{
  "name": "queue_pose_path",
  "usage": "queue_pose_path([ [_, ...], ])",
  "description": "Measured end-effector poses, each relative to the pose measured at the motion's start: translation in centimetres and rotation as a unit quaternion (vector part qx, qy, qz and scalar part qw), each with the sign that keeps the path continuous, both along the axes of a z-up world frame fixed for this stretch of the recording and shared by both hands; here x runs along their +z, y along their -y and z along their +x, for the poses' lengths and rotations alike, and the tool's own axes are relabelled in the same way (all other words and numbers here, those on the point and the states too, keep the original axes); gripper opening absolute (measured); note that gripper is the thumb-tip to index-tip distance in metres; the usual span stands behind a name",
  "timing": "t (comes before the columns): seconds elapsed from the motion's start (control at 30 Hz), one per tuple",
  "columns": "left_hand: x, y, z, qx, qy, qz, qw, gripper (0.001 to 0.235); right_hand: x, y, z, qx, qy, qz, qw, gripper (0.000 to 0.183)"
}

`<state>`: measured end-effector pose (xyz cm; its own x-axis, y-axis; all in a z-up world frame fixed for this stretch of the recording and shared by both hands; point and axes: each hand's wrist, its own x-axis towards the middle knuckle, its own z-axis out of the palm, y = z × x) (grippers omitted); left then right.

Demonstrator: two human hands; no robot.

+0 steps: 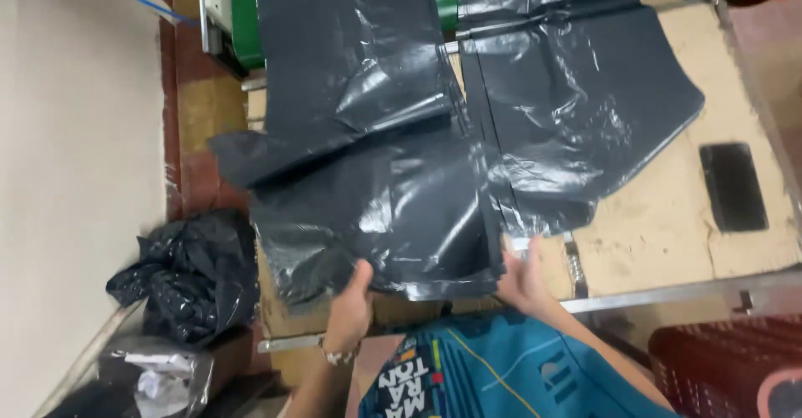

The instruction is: Catching plastic bags from a production line, folding them, and placing them into a storage basket.

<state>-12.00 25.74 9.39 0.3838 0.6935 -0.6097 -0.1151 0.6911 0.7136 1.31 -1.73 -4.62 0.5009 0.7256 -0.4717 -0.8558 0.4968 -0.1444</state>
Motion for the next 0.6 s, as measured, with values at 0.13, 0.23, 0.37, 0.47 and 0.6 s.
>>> queue_pose_path([
  [0.13, 3.4, -0.8, -3.6, -0.765, -0.239, 0.167, 0.574, 0.052, -4.1, -1.1, 0.5, 0.040, -0.018, -0.260, 0.965, 0.071],
  [0.23, 0.2, -4.6, -2.0, -0.778, -0.260, 0.371, 0.436, 0.032, -3.9, -2.5, 1.3, 0.068, 0.123, -0.363, 0.921, 0.050],
  [0.37, -5.8, -12.3, 10.1, -0.437, -0.263, 0.677, 0.530, 0.028, -8.2, -2.3, 2.2, -0.009, 0.425, -0.429, 0.797, 0.077],
  [0.47, -16.8, -20.6, 19.1, -0.313, -0.367, 0.769, 0.420, 0.057, -1.8, -2.9, 0.8, 0.040, 0.512, -0.535, 0.671, 0.082],
  [0.6, -18.5, -23.9, 22.5, -0.412, -0.477, 0.665, 0.400, 0.087, -3.6, -2.5, 0.5, 0.077, 0.501, -0.577, 0.641, 0.066],
])
